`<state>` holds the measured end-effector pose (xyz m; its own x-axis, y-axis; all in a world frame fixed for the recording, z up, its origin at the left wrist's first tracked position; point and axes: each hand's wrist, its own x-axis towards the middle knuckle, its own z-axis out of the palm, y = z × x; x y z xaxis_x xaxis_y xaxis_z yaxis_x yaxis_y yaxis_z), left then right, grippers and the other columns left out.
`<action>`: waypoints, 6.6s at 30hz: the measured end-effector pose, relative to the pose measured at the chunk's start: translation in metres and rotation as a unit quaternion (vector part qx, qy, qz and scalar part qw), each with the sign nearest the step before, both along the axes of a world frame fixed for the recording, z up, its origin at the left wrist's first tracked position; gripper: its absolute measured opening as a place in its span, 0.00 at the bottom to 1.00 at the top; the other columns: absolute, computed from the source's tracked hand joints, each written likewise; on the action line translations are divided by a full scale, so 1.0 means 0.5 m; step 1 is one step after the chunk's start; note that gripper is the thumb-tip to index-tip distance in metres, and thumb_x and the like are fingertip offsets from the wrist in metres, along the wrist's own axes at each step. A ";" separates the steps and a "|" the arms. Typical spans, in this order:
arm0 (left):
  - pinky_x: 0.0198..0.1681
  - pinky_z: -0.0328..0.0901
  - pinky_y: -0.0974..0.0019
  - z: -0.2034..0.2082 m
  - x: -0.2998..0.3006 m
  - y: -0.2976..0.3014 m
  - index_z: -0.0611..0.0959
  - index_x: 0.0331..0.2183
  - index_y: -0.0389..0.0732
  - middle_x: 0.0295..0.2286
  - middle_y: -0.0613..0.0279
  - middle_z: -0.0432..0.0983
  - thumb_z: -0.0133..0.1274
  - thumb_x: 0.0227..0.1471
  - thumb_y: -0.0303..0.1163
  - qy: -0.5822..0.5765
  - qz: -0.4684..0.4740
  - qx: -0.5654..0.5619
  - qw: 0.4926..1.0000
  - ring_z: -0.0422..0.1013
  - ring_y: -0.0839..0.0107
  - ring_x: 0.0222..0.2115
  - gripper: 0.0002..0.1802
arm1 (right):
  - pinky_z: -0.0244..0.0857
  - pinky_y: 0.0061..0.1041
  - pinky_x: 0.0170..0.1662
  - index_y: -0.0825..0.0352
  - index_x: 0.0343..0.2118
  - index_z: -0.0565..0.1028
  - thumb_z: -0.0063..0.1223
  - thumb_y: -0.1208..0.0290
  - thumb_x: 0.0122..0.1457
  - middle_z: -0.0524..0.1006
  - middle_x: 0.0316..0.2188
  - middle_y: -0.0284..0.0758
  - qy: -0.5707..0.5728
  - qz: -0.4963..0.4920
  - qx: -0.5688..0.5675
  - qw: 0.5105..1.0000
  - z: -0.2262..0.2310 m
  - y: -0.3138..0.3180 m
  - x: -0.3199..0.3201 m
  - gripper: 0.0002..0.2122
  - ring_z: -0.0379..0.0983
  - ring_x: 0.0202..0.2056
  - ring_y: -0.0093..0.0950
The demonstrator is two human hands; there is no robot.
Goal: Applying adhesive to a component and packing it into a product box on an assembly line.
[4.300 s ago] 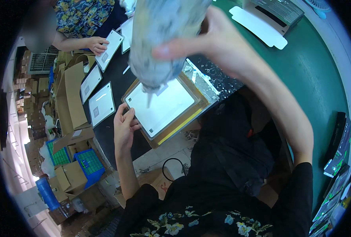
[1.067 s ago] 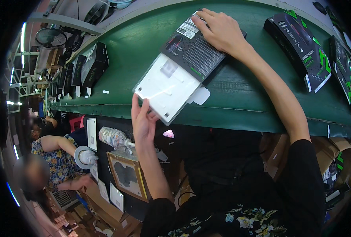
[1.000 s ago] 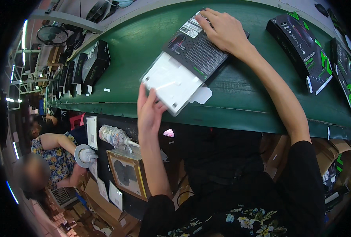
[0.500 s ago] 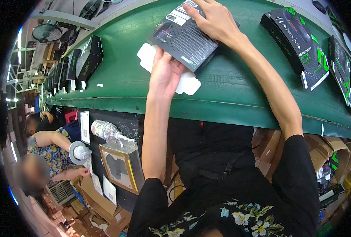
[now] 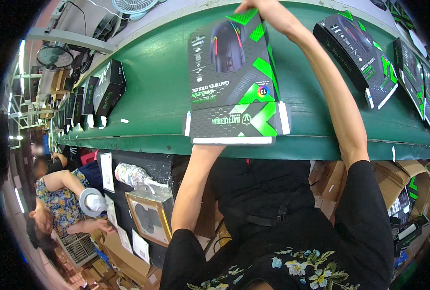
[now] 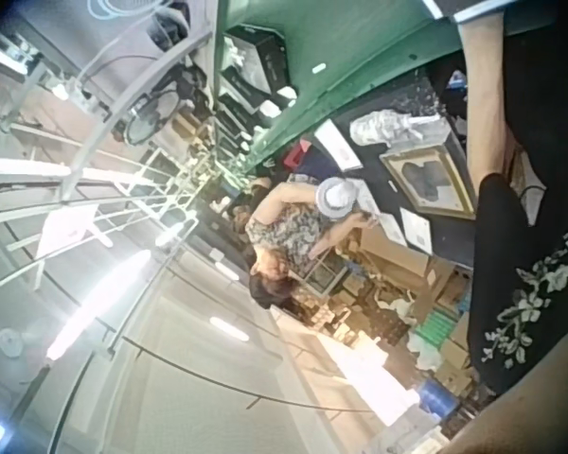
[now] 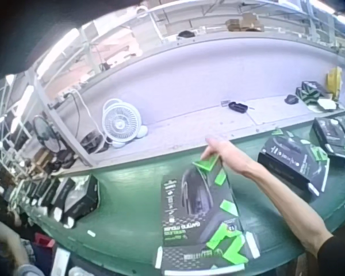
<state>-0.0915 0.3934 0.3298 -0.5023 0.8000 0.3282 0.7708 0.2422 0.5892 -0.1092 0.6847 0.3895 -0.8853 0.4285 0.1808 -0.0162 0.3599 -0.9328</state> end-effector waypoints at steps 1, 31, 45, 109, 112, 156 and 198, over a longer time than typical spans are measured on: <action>0.58 0.61 0.57 -0.001 -0.006 0.001 0.69 0.58 0.42 0.52 0.50 0.69 0.47 0.62 0.34 0.005 0.000 -0.003 1.000 0.67 0.57 0.53 0.24 | 0.62 0.34 0.53 0.70 0.45 0.79 0.40 0.46 0.66 0.78 0.42 0.45 -0.120 0.037 0.036 0.991 -0.001 0.000 -0.002 0.28 0.71 0.47 0.34; 0.59 0.50 0.35 -0.029 -0.005 0.042 0.74 0.54 0.51 0.58 0.48 0.59 0.51 0.54 0.43 0.070 0.049 -0.138 0.987 0.56 0.47 0.60 0.25 | 0.44 0.60 0.62 0.58 0.60 0.68 0.43 0.58 0.66 0.59 0.60 0.58 -0.063 0.059 0.512 0.854 -0.031 -0.297 0.039 0.21 0.52 0.61 0.62; 0.57 0.63 0.52 0.027 0.177 -0.129 0.83 0.44 0.44 0.43 0.52 0.77 0.60 0.48 0.32 0.044 0.072 0.116 0.990 0.69 0.51 0.52 0.18 | 0.39 0.44 0.68 0.55 0.62 0.66 0.38 0.56 0.67 0.56 0.66 0.49 -0.168 0.050 0.472 0.864 -0.014 -0.258 0.094 0.22 0.46 0.68 0.47; 0.56 0.62 0.63 0.090 0.374 -0.683 0.75 0.52 0.35 0.50 0.52 0.74 0.47 0.62 0.33 -0.607 0.199 -0.031 0.769 0.69 0.64 0.52 0.19 | 0.60 0.35 0.58 0.68 0.49 0.76 0.54 0.74 0.61 0.74 0.50 0.43 0.082 0.179 0.342 0.919 -0.107 -0.452 0.127 0.14 0.69 0.54 0.40; 0.48 0.68 0.63 0.246 0.362 -0.764 0.83 0.40 0.33 0.41 0.53 0.79 0.45 0.56 0.20 -0.343 0.406 0.032 0.847 0.75 0.62 0.43 0.13 | 0.61 0.35 0.57 0.69 0.48 0.76 0.53 0.74 0.61 0.74 0.50 0.44 0.080 0.194 0.319 0.924 -0.115 -0.486 0.117 0.13 0.69 0.53 0.40; 0.27 0.73 0.75 0.128 0.270 -0.938 0.70 0.46 0.36 0.30 0.56 0.80 0.55 0.58 0.27 -0.435 0.579 0.197 0.661 0.76 0.76 0.26 0.17 | 0.69 0.31 0.48 0.76 0.55 0.67 0.69 0.60 0.48 0.74 0.47 0.41 -0.087 0.508 -0.205 0.832 0.232 -0.876 -0.148 0.35 0.73 0.47 0.34; 0.22 0.70 0.78 0.104 0.270 -0.917 0.69 0.47 0.38 0.25 0.58 0.80 0.50 0.62 0.31 -0.395 0.582 0.292 0.648 0.75 0.79 0.20 0.15 | 0.65 0.29 0.55 0.70 0.55 0.69 0.70 0.81 0.45 0.76 0.49 0.36 -0.006 0.589 -0.272 0.761 0.101 -0.975 -0.186 0.31 0.72 0.49 0.24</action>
